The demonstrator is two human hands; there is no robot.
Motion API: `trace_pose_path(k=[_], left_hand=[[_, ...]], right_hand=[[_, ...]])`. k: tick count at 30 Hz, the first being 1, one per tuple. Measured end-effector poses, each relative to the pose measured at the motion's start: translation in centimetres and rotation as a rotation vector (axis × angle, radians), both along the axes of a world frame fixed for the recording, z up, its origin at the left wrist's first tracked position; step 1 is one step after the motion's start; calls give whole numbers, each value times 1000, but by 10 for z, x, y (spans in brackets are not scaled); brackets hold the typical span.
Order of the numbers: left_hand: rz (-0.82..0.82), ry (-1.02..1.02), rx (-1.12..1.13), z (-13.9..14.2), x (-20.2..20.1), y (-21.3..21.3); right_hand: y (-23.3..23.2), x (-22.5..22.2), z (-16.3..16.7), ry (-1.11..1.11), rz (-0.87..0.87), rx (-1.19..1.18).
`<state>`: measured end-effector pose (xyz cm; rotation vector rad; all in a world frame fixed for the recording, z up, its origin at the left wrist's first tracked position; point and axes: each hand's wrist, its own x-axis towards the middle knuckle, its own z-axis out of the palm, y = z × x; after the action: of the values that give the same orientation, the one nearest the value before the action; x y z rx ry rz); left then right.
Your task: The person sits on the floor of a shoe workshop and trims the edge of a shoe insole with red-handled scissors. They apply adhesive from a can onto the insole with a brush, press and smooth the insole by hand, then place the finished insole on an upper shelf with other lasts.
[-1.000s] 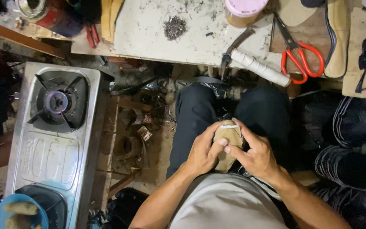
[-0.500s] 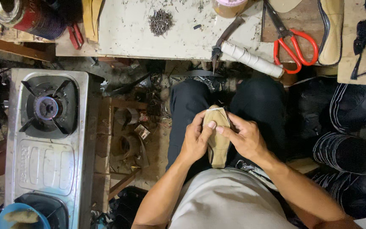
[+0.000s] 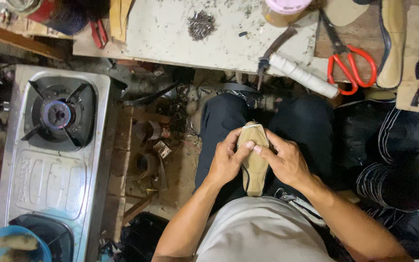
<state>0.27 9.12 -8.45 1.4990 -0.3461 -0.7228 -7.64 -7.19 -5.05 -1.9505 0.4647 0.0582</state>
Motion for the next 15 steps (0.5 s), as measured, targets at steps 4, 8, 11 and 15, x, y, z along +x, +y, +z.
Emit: trace_pose_path(k=[4,8,11,15], left_hand=[[2,-6,4,1,6,5],[0,-38,18,2,8,7],[3,-27,16,1,9,8],[35,-25,41,-6,9,7]], right_hand=[[3,5,0,-30,33,-24],[6,8,1,-7,44,-55],[10,10,8,1,21,-61],[2,21,25,84,168,-308]])
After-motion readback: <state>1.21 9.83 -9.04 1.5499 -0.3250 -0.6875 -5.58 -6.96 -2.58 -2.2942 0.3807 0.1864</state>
